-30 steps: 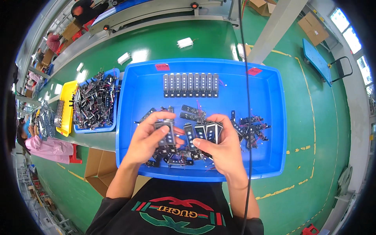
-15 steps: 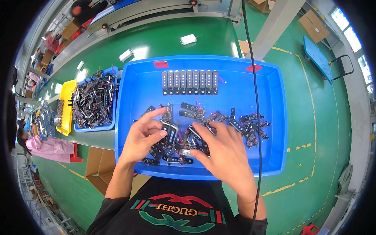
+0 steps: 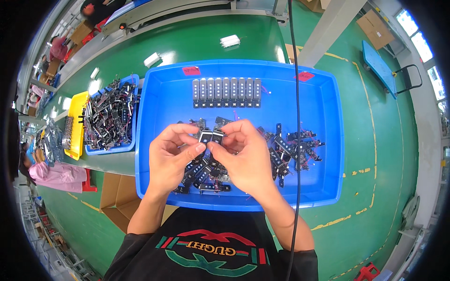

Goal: The person sorts small electronic circuit boards from a blue bin into a yellow tray, arranging them in neat rows. They handle the components by hand, occasionally picking up a stack to separate them. Finally, they place a stack of sorted boards into a plastic bag.

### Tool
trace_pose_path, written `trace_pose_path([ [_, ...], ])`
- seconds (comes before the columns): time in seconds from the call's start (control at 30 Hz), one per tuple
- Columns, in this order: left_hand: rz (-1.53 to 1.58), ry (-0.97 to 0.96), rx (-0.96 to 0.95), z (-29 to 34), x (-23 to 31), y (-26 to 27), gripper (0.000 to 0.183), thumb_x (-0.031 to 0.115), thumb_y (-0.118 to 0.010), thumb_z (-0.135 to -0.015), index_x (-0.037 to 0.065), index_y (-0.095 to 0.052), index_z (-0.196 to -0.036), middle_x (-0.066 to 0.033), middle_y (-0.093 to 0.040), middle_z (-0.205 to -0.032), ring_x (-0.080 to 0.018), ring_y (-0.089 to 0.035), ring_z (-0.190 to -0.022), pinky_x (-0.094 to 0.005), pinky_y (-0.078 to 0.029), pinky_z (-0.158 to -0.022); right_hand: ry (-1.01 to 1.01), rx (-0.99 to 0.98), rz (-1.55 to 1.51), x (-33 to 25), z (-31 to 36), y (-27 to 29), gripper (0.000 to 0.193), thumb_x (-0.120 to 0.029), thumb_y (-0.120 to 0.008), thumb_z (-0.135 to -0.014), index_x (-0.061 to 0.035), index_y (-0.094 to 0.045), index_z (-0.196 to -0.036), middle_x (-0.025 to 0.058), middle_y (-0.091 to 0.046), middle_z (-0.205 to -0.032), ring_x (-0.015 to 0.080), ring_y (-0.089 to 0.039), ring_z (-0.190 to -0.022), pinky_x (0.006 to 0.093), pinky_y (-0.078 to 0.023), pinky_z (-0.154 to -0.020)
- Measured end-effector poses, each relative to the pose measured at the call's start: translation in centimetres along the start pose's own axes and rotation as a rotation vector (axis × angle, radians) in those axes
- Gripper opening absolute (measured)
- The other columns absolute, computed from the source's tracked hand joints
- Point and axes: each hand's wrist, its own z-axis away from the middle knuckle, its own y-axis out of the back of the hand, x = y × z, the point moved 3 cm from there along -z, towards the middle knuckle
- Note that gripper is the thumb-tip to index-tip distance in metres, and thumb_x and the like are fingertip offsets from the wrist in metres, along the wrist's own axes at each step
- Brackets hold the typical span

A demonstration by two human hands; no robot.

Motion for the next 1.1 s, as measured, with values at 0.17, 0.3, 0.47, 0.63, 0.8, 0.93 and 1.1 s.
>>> trace_pose_path([
  [0.17,0.088,0.023,-0.005,0.3,0.3,0.0,0.026,-0.006,-0.065,-0.085,0.000,-0.057,-0.109,-0.0063,-0.063,-0.090,-0.0097,-0.062,-0.080,-0.0218,-0.051,-0.072,-0.027,-0.119,-0.196,-0.4,-0.1,0.7,0.033,-0.007,-0.076,-0.080,-0.0006,-0.055,-0.104,0.0040,-0.062,-0.079,0.0072,-0.058,-0.072,0.0232,-0.047,-0.061],
  [0.3,-0.033,0.166,-0.083,0.3,-0.5,2.1,0.021,-0.003,-0.061,-0.088,-0.001,-0.058,-0.109,-0.0069,-0.063,-0.089,-0.0097,-0.062,-0.081,-0.0234,-0.051,-0.070,-0.131,-0.328,0.021,-0.2,-0.2,3.1,0.032,-0.006,-0.076,-0.079,-0.0018,-0.059,-0.106,0.0043,-0.066,-0.084,0.0082,-0.060,-0.078,0.0253,-0.049,-0.070],
  [0.47,-0.920,-0.151,-0.171,0.2,-0.8,3.7,0.035,0.006,-0.069,-0.082,0.005,-0.059,-0.115,-0.0088,-0.064,-0.088,-0.0215,-0.062,-0.079,-0.0319,-0.049,-0.073,0.031,-0.415,0.647,-0.4,0.6,5.1,0.030,-0.014,-0.076,-0.076,-0.0048,-0.065,-0.101,0.0068,-0.068,-0.091,0.0197,-0.062,-0.082,0.0321,-0.048,-0.079],
  [0.63,-1.206,-0.235,-0.513,1.6,-2.3,2.4,0.052,0.017,-0.076,-0.075,0.011,-0.056,-0.122,-0.0145,-0.052,-0.109,-0.0337,-0.059,-0.090,-0.0433,-0.049,-0.080,0.277,-0.205,0.888,-1.0,0.1,7.9,0.039,-0.022,-0.073,-0.076,-0.0063,-0.065,-0.111,0.0124,-0.062,-0.106,0.0336,-0.053,-0.102,0.0411,-0.042,-0.092],
  [0.8,-1.134,0.079,-0.515,1.3,-3.0,2.8,0.043,0.019,-0.076,-0.076,0.009,-0.057,-0.113,-0.0153,-0.055,-0.104,-0.0355,-0.060,-0.087,-0.0434,-0.049,-0.077,0.126,-0.142,1.362,2.9,-0.4,10.9,0.067,-0.027,-0.075,-0.074,-0.0071,-0.049,-0.132,0.0168,-0.056,-0.120,0.0377,-0.048,-0.110,0.0463,-0.039,-0.098],
  [0.93,-1.010,0.139,-0.427,0.8,-3.0,3.3,0.038,0.017,-0.076,-0.077,0.007,-0.057,-0.107,-0.0118,-0.059,-0.077,-0.0267,-0.059,-0.069,-0.0375,-0.046,-0.063,0.127,-0.294,1.056,2.8,-0.5,9.7,0.069,-0.023,-0.076,-0.072,-0.0068,-0.046,-0.132,0.0164,-0.060,-0.114,0.0355,-0.051,-0.108,0.0463,-0.042,-0.091],
  [1.1,-0.688,0.279,-0.336,0.6,-3.0,4.2,0.033,0.004,-0.072,-0.081,0.006,-0.062,-0.112,0.0040,-0.045,-0.058,-0.0067,-0.042,-0.056,-0.0255,-0.034,-0.054,-0.037,-0.551,0.680,1.5,-0.1,8.3,0.050,-0.014,-0.071,-0.072,-0.0083,-0.053,-0.119,0.0114,-0.060,-0.086,0.0296,-0.058,-0.085,0.0398,-0.045,-0.077],
])
